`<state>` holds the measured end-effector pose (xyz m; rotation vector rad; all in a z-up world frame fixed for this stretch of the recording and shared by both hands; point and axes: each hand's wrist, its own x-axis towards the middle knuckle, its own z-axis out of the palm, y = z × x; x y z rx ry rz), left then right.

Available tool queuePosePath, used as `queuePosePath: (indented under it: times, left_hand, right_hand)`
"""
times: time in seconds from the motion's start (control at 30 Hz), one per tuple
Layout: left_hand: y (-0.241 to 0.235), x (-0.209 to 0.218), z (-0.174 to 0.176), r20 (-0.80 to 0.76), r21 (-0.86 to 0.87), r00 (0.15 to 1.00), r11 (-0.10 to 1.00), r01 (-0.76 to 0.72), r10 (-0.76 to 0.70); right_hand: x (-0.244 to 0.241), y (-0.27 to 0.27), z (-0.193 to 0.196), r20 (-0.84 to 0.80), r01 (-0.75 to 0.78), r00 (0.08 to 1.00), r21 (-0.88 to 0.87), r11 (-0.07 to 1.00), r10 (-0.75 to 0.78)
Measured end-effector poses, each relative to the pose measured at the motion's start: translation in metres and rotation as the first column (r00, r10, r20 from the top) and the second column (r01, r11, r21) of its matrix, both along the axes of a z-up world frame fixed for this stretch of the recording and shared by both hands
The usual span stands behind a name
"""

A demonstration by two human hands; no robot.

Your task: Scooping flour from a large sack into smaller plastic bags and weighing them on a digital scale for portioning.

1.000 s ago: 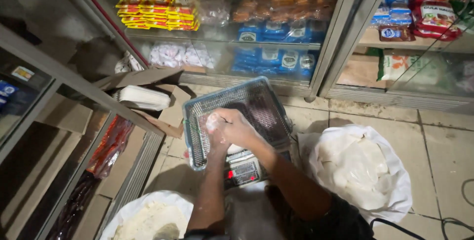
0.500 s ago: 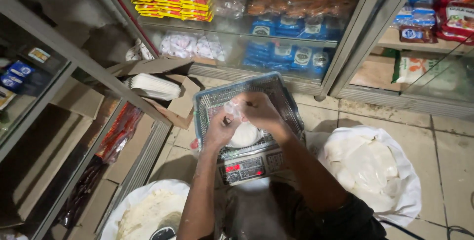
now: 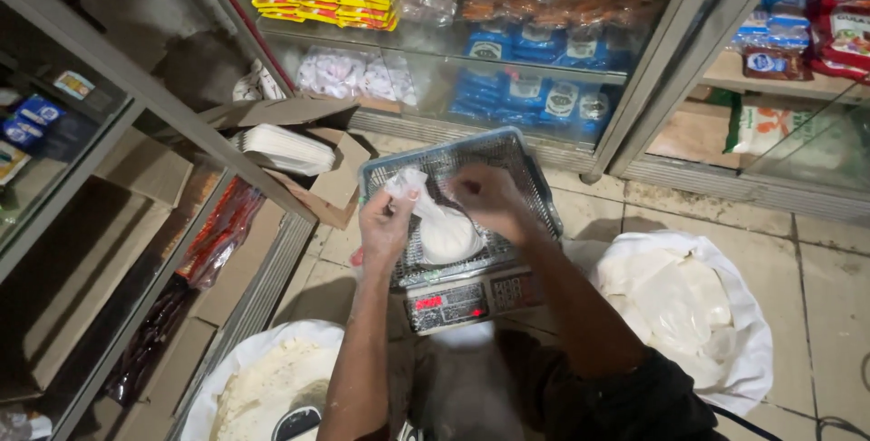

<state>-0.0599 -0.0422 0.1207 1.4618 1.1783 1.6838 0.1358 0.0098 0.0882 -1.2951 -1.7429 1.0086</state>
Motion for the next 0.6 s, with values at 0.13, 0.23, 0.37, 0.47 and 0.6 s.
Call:
queuePosePath:
  times: [0.13,0.23,0.37,0.47,0.6]
  left_hand:
    - [0.007,0.0,-0.004,-0.013,0.019,1.0,1.0,0.0,0.0]
    - [0.006,0.005,0.002,-0.051,0.004,0.998,1.0,0.022,-0.022]
    - [0.011,-0.005,0.001,-0.115,-0.015,0.993,1.0,0.027,-0.029]
    - [0.008,-0.003,0.007,-0.141,-0.033,0.984,0.994,0.108,-0.112]
    - [0.013,0.011,0.001,-0.136,-0.018,0.981,0.99,0.139,-0.14]
  right_hand:
    - [-0.011,-0.03,0.045,-0.084,-0.027,0.996,0.056,0.998,0.031]
    - [-0.013,-0.02,0.022,-0.017,-0.021,1.0,0.023,1.0,0.021]
    - [0.002,0.004,-0.005,0.073,0.053,0.996,0.031,0.998,-0.055]
    - [-0.017,-0.05,0.079,-0.759,-0.336,0.457,-0.631,0.699,-0.465]
    - [-0.011,-0.037,0.056,0.057,-0.153,0.986,-0.114,0.982,0.16]
